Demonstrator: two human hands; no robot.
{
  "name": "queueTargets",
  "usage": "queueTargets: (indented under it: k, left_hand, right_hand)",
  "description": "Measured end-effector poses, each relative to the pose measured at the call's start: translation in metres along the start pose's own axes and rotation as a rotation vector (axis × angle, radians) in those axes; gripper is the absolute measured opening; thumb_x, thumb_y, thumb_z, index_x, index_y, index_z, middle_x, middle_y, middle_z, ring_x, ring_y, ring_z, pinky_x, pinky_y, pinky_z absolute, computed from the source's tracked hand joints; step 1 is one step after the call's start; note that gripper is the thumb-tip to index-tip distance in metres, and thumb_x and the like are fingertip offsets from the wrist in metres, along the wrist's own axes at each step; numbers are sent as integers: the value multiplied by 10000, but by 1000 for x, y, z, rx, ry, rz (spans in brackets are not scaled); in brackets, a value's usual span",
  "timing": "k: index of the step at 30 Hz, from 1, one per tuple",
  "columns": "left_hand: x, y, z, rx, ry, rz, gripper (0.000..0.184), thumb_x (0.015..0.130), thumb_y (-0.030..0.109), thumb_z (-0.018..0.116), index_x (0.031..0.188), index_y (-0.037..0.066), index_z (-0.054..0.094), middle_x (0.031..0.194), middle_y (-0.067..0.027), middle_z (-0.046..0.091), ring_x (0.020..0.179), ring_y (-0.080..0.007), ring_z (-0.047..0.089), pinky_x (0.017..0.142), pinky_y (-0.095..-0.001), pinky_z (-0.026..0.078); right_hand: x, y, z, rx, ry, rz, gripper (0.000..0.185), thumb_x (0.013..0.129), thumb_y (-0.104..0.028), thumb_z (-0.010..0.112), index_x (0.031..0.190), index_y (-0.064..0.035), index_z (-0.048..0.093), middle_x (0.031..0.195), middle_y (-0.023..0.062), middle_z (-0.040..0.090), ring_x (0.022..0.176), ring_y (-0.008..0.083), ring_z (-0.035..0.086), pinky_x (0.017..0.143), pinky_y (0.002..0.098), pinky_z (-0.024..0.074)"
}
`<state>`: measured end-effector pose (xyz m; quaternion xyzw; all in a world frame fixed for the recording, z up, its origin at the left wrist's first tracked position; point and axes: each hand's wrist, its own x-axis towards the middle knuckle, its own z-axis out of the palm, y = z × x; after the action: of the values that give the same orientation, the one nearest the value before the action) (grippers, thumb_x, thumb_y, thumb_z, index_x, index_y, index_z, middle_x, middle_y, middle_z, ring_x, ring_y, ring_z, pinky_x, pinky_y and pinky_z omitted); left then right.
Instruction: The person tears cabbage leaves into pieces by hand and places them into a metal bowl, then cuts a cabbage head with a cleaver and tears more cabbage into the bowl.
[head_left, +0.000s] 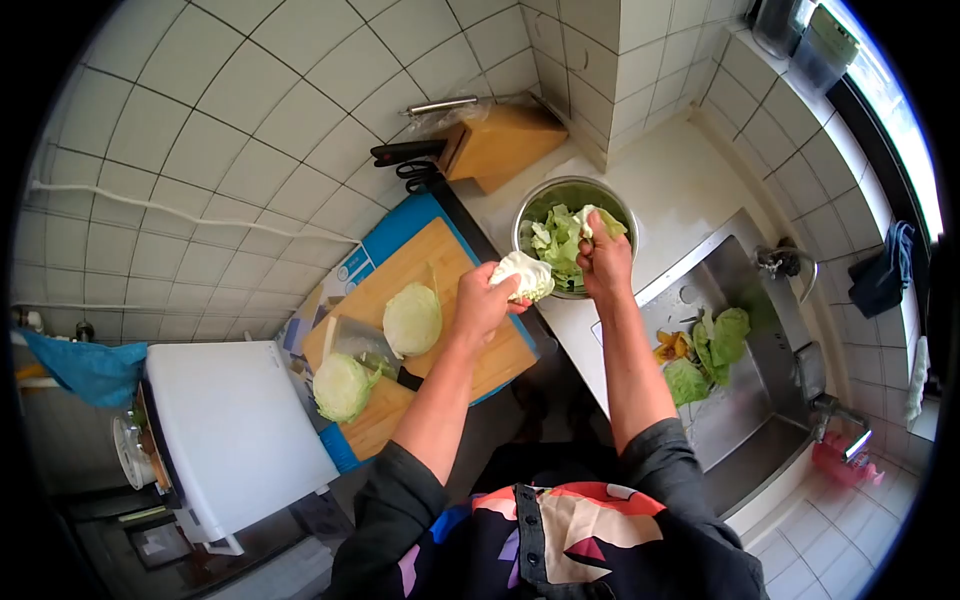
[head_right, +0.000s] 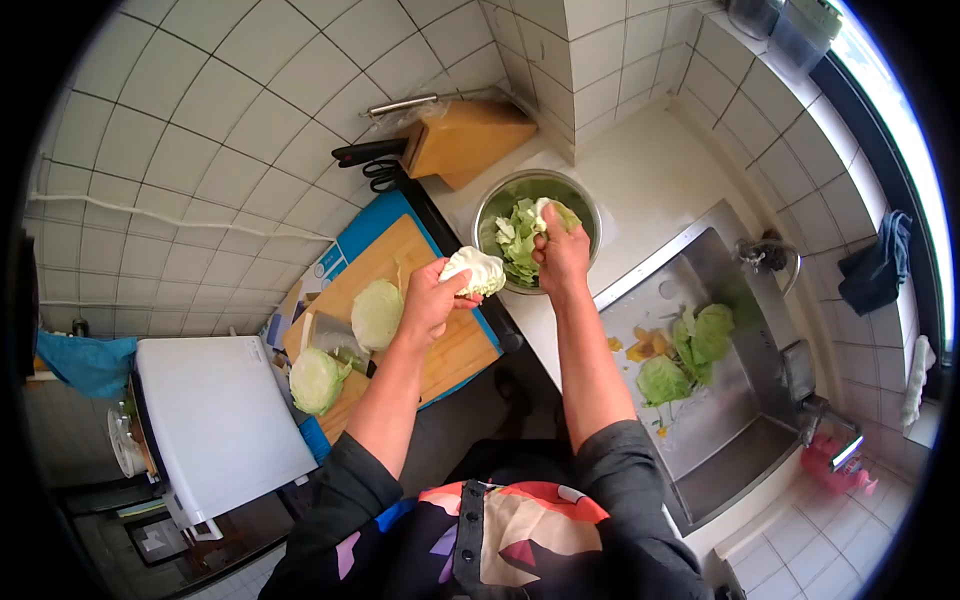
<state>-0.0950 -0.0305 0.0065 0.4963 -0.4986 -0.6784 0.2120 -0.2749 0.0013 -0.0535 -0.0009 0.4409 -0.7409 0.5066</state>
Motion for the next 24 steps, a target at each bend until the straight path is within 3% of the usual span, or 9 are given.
queueTargets:
  k: [4, 12, 14, 15, 17, 19, 21, 23, 24]
  left_hand:
    - [8, 6, 16, -160, 135, 63, 210, 856, 122, 586, 1022, -1, 548, 881, -78, 645, 666, -129, 629, 545, -234, 504]
    - [21, 6, 28, -74, 151, 145, 233, 815, 108, 652, 1002, 8, 555, 860, -45, 640, 676, -91, 600, 534, -222, 488]
    - [22, 5, 27, -50, 123, 132, 236, 806, 92, 660, 1000, 5, 555, 854, -42, 638, 677, -91, 596, 534, -220, 487]
    - [25, 2, 28, -62, 97, 162, 236, 799, 76, 664, 994, 2, 554, 850, -44, 634, 671, -91, 591, 536, -223, 489]
    - [31, -5, 35, -76, 67, 194, 237, 792, 61, 668, 989, -2, 552, 847, -46, 630, 665, -90, 587, 538, -225, 490]
    - [32, -5, 53, -130, 276, 407, 231, 787, 27, 664, 983, -11, 547, 848, -56, 624, 669, -93, 582, 540, -239, 494]
    - [27, -3, 61, -212, 243, 364, 228, 789, 17, 659, 982, -19, 543, 857, -62, 622, 692, -96, 584, 563, -246, 499]
    - [24, 2, 64, -263, 230, 394, 199, 796, 24, 644, 971, -23, 562, 871, -66, 625, 733, -92, 581, 633, -224, 475]
    - [27, 1, 61, -228, 241, 402, 208, 804, 32, 639, 991, -22, 566, 891, -63, 622, 752, -92, 581, 654, -227, 478]
  right_hand:
    - [-26, -4, 8, -413, -158, -108, 259, 875, -259, 594, 1055, -75, 567, 766, 6, 569, 559, 82, 521, 413, 209, 378]
    - [-33, -8, 17, -593, -222, -6, 302, 820, -286, 648, 998, -48, 597, 762, 37, 607, 628, 117, 565, 476, 252, 450]
    - [-26, -9, 11, -948, -330, -476, 236, 798, -212, 651, 942, -29, 609, 724, 89, 615, 637, 170, 598, 534, 311, 473]
    - [-28, -8, 12, -947, -327, -475, 236, 798, -212, 651, 942, -29, 609, 724, 89, 615, 637, 170, 598, 534, 311, 473]
    - [-31, -1, 18, -1053, -210, -888, 186, 785, -155, 642, 905, -17, 609, 700, 124, 609, 665, 199, 622, 590, 347, 482]
    - [-24, 1, 18, -1006, -109, -871, 146, 802, -148, 625, 861, -15, 611, 692, 137, 615, 678, 239, 636, 590, 352, 487]
    - [-10, -6, 14, -553, 248, -290, 156, 816, -158, 620, 869, -13, 607, 713, 170, 616, 671, 299, 621, 590, 360, 482]
    - [-5, -12, 10, -546, 265, -243, 169, 826, -181, 623, 891, -25, 609, 750, 181, 622, 681, 349, 600, 612, 368, 486]
    - [-2, -12, 10, -702, 223, -407, 165, 826, -182, 628, 886, -30, 612, 736, 169, 624, 679, 352, 600, 623, 370, 488]
